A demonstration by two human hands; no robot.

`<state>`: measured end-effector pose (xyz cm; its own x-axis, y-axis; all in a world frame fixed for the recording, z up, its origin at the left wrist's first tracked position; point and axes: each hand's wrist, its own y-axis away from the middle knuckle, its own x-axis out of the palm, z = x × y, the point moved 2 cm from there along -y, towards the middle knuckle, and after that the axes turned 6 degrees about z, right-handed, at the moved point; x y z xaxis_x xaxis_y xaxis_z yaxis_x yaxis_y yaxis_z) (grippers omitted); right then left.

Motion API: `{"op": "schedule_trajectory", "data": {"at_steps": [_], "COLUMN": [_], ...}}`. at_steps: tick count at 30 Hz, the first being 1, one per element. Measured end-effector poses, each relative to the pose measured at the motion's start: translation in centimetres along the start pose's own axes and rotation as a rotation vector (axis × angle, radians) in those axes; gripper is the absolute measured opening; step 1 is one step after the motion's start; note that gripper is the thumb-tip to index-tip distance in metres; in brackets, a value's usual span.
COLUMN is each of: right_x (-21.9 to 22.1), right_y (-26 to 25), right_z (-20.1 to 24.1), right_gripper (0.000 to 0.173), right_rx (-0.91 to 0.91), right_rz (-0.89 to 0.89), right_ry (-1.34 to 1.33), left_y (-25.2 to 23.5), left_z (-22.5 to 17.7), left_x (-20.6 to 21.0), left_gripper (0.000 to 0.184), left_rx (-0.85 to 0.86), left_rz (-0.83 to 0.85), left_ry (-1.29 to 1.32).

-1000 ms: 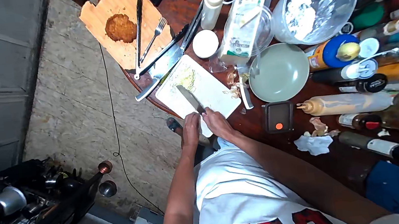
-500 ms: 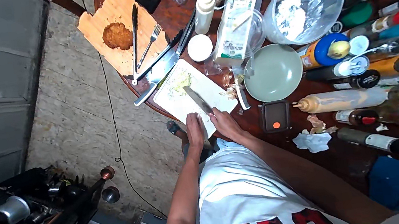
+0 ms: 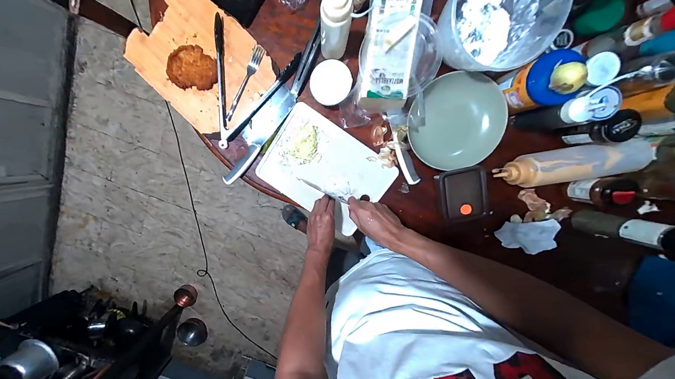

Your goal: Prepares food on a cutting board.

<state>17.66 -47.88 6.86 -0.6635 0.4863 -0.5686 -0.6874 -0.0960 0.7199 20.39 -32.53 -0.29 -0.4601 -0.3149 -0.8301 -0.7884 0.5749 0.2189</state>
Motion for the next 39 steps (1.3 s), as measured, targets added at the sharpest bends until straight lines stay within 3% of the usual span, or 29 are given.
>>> {"op": "schedule_trajectory", "data": {"at_steps": [6,39], "right_x": [0.8,0.7], "right_y": [-2.2,-1.0], "right_z": [0.3,1.9], "right_gripper": [0.028,0.031], "right_rx": [-0.026,-0.054], "right_rz": [-0.052,-0.030], "right_ry": [-0.025,-0.034], "left_y": [0.1,1.7], "left_z": [0.2,1.3], "left_x": [0.2,0.7], "left_gripper": [0.021,0.021], "left_rx": [-0.003,-0.026], "left_rz": [-0.016,-0.037], "left_ry": [0.024,0.065]}}
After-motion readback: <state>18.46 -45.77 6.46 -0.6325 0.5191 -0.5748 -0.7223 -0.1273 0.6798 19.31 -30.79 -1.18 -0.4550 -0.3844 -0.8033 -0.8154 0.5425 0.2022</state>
